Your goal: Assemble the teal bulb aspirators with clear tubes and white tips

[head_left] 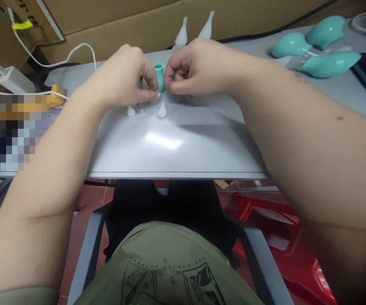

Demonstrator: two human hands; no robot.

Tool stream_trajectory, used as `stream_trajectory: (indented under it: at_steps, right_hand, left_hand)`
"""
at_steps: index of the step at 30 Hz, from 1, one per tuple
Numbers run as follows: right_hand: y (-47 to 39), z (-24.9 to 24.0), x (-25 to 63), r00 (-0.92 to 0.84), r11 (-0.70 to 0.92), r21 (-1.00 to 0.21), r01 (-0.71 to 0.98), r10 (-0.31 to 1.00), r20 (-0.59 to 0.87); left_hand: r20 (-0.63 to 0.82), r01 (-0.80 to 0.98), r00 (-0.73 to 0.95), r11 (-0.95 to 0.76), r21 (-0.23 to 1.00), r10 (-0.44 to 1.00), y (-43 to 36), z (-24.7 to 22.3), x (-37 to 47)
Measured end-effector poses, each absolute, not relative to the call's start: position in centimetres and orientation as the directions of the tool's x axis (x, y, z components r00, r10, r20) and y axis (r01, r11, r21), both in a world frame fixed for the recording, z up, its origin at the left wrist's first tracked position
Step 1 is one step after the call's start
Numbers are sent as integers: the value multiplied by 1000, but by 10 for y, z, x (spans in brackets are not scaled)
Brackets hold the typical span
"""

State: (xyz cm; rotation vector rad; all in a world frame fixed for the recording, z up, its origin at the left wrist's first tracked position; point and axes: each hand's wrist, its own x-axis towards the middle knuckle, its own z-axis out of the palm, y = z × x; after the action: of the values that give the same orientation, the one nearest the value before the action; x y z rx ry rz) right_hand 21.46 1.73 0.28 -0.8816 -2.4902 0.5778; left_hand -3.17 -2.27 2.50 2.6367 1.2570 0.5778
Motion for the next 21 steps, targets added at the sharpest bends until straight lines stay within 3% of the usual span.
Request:
stream_trajectory:
  at_steps: [9,16,21]
  right_hand:
    - [12,4,207,-665,703,-506,499,685,296]
    - [13,11,203,-587,694,-568,443,703,401]
    - [11,12,201,-554,678,-593,434,720,418]
  left_hand:
    - [233,742,565,-611,276,791,-31,35,-33]
    - [343,654,636,-719,235,691,-41,43,-28]
    - [220,626,715,-748,222,664,-42,38,-19]
